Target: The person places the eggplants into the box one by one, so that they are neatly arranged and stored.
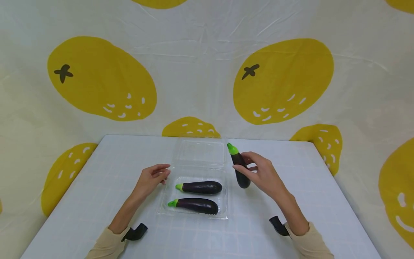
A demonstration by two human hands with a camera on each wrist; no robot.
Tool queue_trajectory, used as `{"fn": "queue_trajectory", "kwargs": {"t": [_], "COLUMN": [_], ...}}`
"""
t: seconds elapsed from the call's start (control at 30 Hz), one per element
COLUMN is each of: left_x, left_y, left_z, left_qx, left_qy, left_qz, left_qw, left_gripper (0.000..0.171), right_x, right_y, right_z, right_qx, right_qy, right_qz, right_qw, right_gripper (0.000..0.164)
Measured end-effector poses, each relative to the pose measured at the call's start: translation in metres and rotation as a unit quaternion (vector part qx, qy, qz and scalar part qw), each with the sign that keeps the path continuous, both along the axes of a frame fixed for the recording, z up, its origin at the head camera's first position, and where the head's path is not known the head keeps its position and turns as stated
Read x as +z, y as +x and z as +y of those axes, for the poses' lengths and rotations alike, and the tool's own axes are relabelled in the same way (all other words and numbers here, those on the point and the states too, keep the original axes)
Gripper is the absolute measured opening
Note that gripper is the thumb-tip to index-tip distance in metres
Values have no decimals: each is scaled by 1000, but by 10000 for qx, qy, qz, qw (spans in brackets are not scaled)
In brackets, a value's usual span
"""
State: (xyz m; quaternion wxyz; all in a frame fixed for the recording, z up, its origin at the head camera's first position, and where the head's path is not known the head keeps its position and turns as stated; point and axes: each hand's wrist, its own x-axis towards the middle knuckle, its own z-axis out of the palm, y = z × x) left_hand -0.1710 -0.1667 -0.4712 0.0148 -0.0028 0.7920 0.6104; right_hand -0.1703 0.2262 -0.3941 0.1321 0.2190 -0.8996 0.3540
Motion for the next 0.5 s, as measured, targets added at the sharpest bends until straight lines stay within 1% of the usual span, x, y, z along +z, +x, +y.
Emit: {"fn": "queue_trajectory", "kwargs": {"t": [0.17,0.27,0.5], "left_x": [1,1,2], "left_y": [1,2,2], "left_z": [0,0,1], "left_qx": [-27,-56,-28], "left_qy": [152,230,170], "left_qz": [-3,39,10], "left_qw": [9999,9997,9999], "left_gripper": [36,35,34], "right_x": [2,2,0], "right_y": [-4,-7,-11], "right_z": [-13,-20,-36], "right_qx": [273,416,755], "right_qy": [-134,-226,-406], "right_qz": [42,-16,-159], "right_qw": [9995,9989,9962], "right_gripper": [41,41,41]}}
